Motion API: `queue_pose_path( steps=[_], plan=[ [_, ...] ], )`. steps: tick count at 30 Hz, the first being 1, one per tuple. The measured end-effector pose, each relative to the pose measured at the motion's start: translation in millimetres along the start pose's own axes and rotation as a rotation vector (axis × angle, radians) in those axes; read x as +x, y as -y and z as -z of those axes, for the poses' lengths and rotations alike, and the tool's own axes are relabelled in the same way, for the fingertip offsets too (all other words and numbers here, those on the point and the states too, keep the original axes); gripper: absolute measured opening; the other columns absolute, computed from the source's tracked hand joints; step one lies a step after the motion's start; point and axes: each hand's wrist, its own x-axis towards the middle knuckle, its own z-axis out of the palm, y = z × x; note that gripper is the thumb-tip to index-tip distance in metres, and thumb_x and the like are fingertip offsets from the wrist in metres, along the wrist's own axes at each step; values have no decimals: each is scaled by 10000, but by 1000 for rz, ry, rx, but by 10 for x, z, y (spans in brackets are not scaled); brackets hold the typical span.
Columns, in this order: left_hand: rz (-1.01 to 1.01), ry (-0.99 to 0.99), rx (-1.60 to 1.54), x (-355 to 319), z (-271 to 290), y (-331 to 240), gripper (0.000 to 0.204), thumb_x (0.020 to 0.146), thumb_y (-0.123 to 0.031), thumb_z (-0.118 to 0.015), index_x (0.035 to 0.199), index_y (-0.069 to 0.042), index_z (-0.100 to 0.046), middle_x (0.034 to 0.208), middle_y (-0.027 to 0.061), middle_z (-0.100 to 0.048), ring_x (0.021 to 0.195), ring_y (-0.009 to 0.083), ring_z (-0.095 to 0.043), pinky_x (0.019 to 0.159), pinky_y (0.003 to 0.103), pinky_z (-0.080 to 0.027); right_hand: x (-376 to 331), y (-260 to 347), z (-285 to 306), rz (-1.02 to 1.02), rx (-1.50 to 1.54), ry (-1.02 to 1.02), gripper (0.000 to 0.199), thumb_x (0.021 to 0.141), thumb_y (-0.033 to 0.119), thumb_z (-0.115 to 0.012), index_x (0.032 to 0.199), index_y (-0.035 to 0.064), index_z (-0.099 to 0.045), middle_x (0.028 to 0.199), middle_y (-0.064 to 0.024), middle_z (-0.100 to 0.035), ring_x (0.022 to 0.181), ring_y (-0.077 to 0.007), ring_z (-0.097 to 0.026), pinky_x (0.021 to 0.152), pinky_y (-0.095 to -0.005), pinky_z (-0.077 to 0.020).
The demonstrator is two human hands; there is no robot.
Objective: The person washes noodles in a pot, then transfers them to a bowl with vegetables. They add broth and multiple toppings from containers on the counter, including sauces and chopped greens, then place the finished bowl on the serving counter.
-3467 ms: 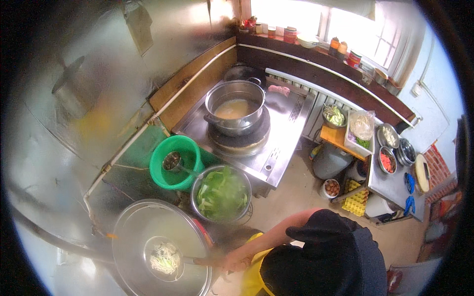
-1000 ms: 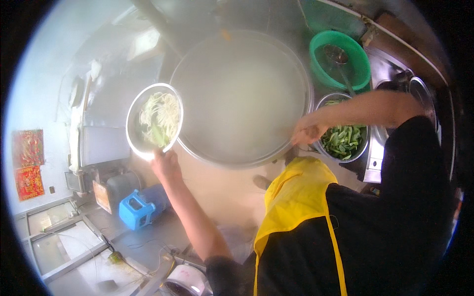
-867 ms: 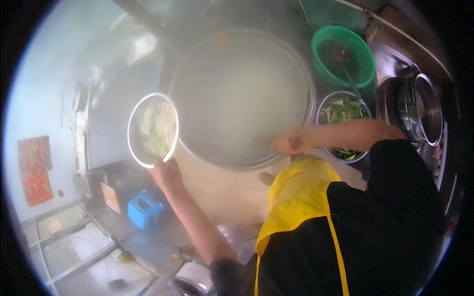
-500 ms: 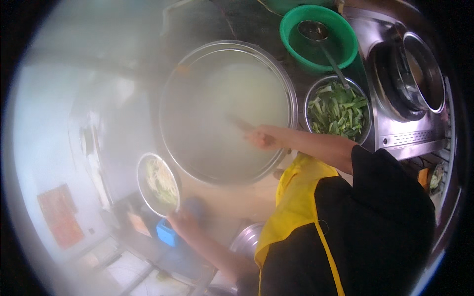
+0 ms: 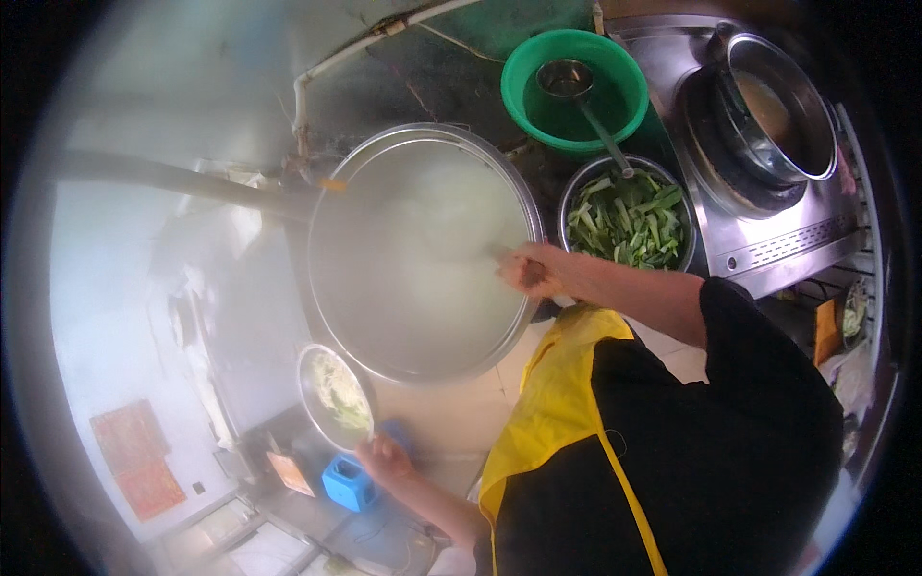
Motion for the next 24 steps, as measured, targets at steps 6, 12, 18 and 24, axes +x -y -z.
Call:
queue_pose_path(
  steps=[6,12,18,24],
  plan=[
    [-67,-90,123,-188,-47,90,154,1005,-142,-580,940,-11,-533,780,77,-550,581,122,-461,433,227,-346,496,53,-190,72,-834,-49,287,740,-43,-658,609,100,-447,571,-46,-456,462,-175,-466,440,-317,-390],
    [-34,32,169,-347,48,122,223,1050,-216,-544,940,-21,-539,764,62,-542,630,147,-482,486,251,-383,-59,-283,-178,68,-1113,-71,298,863,70,-655,634,130,-474,548,5,-413,433,-146,-404,426,-316,-291],
    [-140,-116,375,-4,458,-37,240,1028,-255,-557,970,-23,-550,696,5,-480,582,97,-437,511,212,-386,-822,-643,-76,-113,-539,224,222,948,83,-648,1066,-13,-486,616,17,-456,521,-103,-491,463,-258,-418],
    [-105,108,277,-25,459,-165,258,1051,-259,-511,964,-23,-572,732,9,-491,569,94,-430,508,212,-367,-287,-453,-243,37,51,148,213,867,-52,-683,1046,-88,-572,747,-48,-582,601,-149,-561,537,-287,-504]
  ],
)
